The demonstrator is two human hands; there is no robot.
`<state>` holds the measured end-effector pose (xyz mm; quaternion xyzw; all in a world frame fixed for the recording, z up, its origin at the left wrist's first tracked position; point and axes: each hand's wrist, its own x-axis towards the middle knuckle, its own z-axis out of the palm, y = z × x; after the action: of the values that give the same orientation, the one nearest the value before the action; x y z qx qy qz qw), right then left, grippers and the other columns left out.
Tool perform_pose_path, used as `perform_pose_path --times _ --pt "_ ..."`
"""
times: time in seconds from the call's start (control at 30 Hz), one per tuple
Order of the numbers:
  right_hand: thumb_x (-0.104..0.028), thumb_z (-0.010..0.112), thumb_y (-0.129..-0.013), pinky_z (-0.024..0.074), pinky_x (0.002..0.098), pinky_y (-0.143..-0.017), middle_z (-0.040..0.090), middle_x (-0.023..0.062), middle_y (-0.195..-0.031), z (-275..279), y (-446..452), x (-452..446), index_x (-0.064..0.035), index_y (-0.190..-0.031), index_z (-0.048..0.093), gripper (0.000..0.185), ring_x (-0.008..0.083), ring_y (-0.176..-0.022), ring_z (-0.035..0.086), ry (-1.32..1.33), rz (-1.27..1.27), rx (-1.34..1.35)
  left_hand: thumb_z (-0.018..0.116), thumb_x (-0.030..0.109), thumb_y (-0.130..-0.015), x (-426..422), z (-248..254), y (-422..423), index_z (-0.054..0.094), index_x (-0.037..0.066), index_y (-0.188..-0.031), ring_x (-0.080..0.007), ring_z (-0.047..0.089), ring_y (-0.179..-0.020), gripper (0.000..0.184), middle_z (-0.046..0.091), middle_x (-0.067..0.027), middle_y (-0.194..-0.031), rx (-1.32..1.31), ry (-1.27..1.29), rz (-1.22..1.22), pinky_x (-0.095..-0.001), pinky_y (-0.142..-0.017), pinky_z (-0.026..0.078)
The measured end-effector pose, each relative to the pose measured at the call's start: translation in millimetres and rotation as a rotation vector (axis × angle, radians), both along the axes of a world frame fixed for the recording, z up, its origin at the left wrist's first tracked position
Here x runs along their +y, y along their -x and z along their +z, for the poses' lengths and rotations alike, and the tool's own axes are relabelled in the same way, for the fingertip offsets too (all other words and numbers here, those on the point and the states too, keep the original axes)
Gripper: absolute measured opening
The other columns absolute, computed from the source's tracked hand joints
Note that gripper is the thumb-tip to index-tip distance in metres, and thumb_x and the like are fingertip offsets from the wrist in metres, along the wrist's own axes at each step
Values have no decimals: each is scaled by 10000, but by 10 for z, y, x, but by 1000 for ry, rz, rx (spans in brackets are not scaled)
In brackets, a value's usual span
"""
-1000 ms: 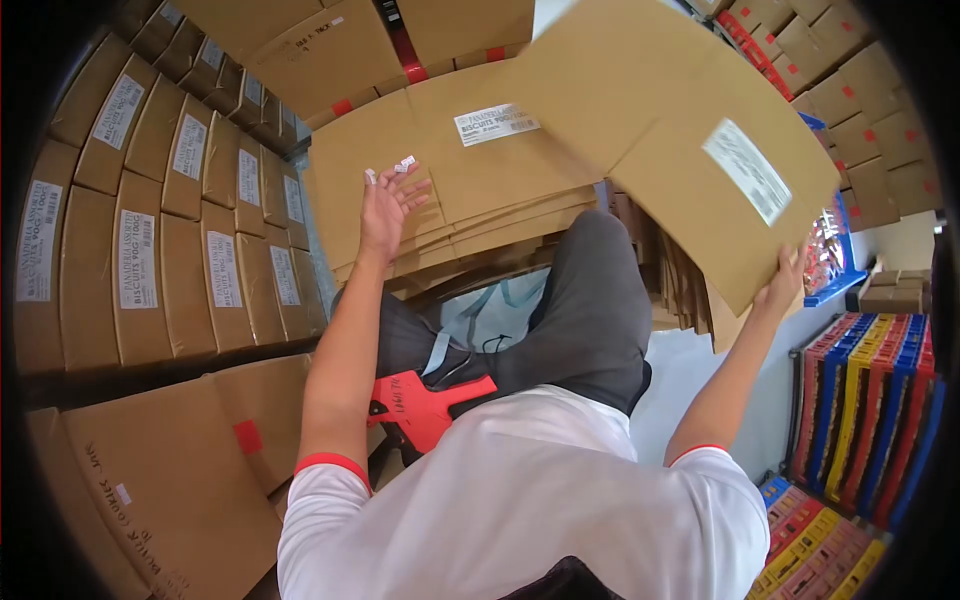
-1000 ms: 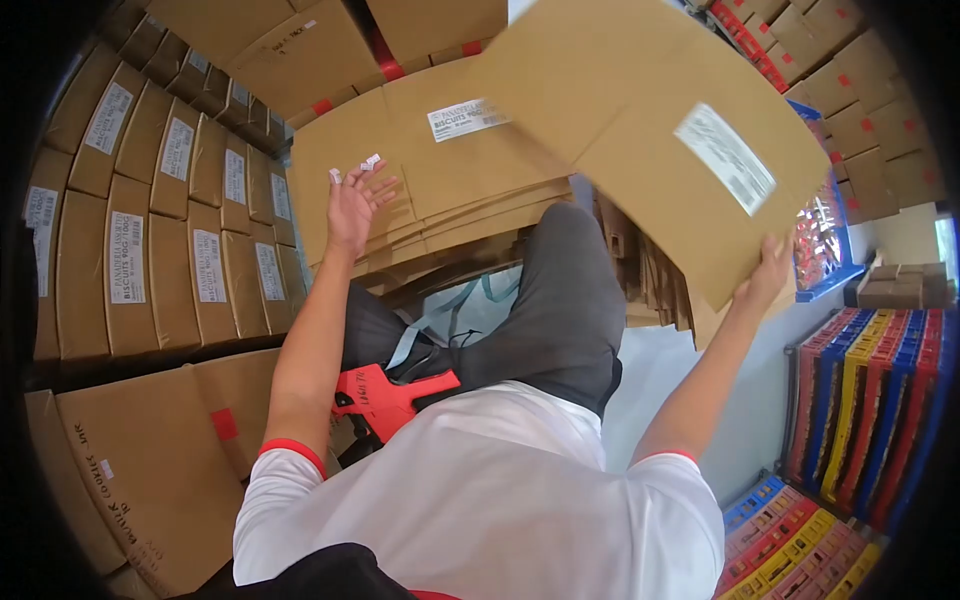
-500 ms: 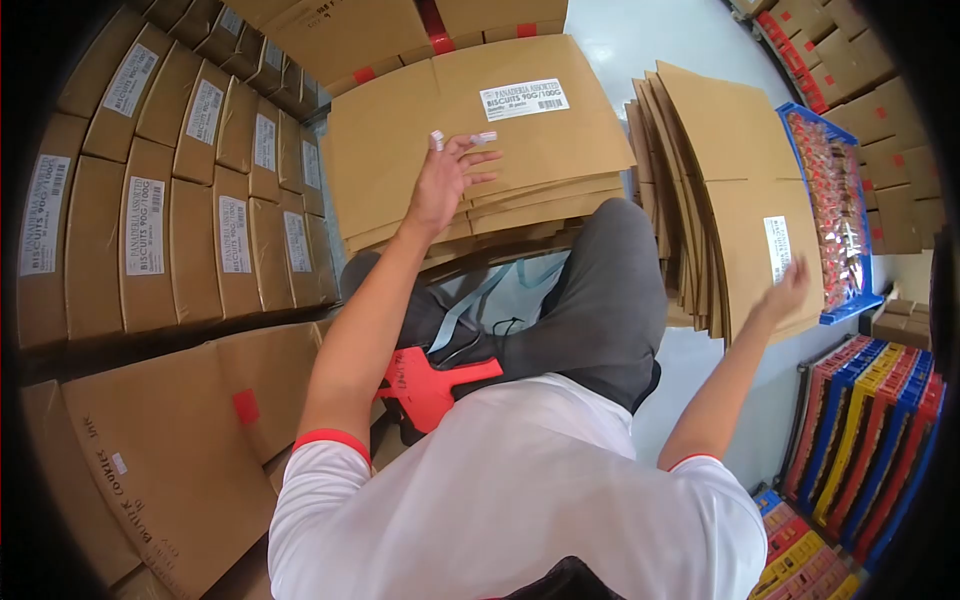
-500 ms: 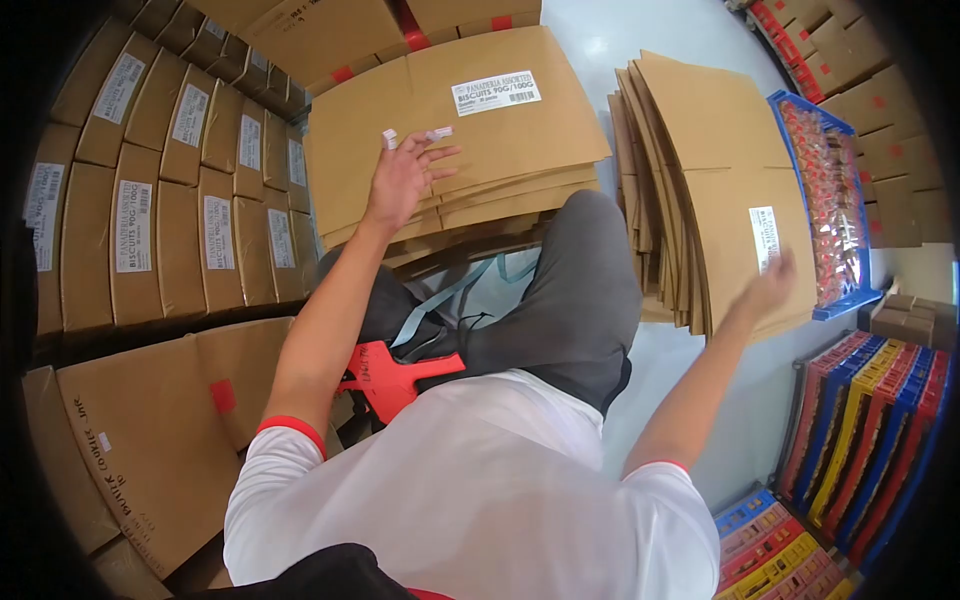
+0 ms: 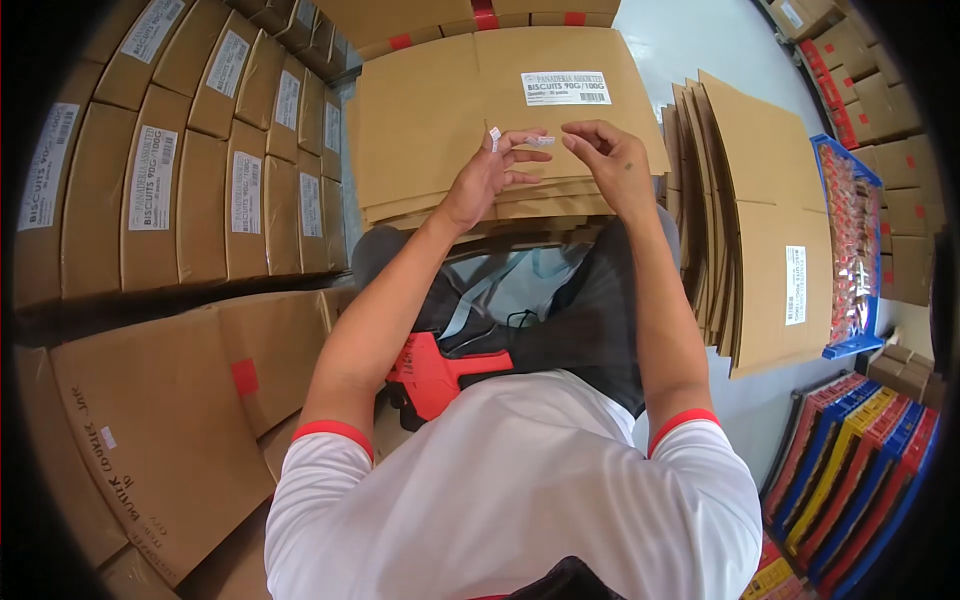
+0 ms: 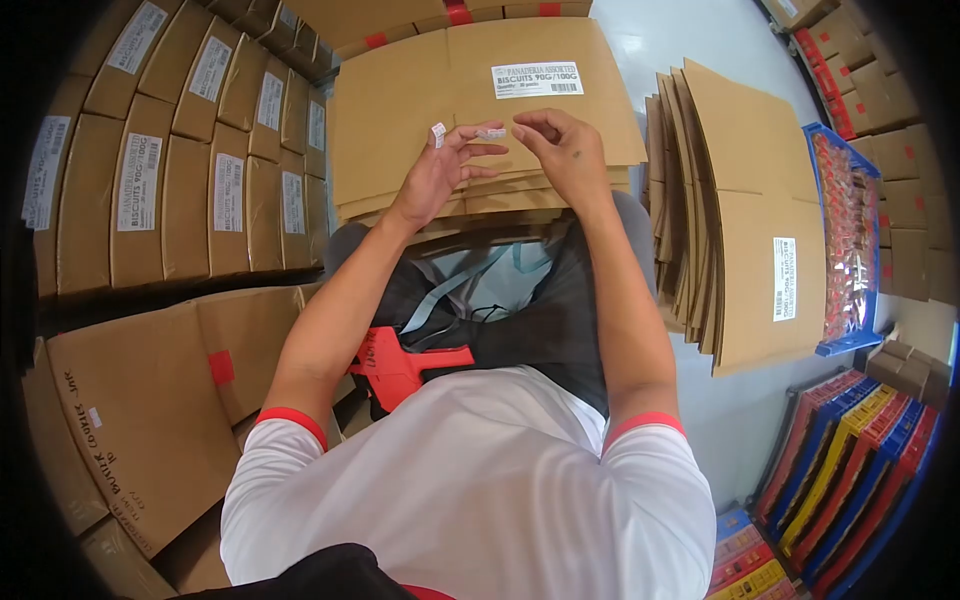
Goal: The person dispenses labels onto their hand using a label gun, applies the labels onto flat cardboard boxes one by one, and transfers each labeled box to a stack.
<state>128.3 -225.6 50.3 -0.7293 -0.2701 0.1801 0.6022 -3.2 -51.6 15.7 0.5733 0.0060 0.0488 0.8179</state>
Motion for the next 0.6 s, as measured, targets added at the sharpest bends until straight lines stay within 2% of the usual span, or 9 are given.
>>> perform_pose_path --times 0.17,0.27,0.33,0.43,0.47,0.53,0.6 --pt "-120 767 -935 530 251 -749 751 63 -899 -176 -17 146 36 -1031 736 186 83 -830 672 11 84 -12 181 681 -1055 45 -129 13 497 30 -1419 -297 513 -1349 810 445 -147 -1557 3 27 -8 -454 -1083 440" --pt "-114 790 -896 546 292 -699 752 79 -843 -188 42 193 27 -942 740 157 123 -763 697 24 26 -59 184 694 -1049 43 -135 -3 487 28 -1430 -299 510 -1355 825 448 -150 -1550 17 48 2 -445 -1069 455" --pt "-112 797 -883 540 294 -683 742 85 -816 -193 88 211 19 -931 741 149 115 -722 680 6 -146 -349 196 711 -1039 28 -139 -34 487 24 -1433 -301 524 -1341 844 445 -159 -1548 149 272 86 -436 -1039 482" --pt "-117 788 -883 534 294 -668 723 82 -774 -275 -67 174 16 -922 739 147 119 -707 677 -55 -231 -415 214 712 -1039 246 -286 -97 483 22 -1420 -313 550 -1319 834 479 -168 -1515 234 364 188 -446 -1035 496" --pt "-117 788 -883 534 294 -668 723 82 -774 -316 -183 146 16 -922 739 147 119 -707 677 -53 -231 -413 214 712 -1039 377 -358 -131 483 22 -1420 -313 550 -1319 834 479 -168 -1515 236 366 188 -446 -1035 496" --pt "-131 779 -889 530 291 -654 705 73 -735 -479 -532 74 22 -909 734 161 132 -708 690 84 -204 -216 221 706 -1042 683 -646 -152 471 23 -1406 -334 573 -1300 813 529 -186 -1458 312 68 294 -471 -1052 494" --pt "-147 764 -895 524 278 -629 693 67 -715 -800 -965 86 23 -903 734 173 135 -681 689 144 -190 -187 236 690 -1048 873 -863 -126 465 17 -1394 -345 572 -1306 791 548 -207 -1423 334 93 353 -481 -1066 492"
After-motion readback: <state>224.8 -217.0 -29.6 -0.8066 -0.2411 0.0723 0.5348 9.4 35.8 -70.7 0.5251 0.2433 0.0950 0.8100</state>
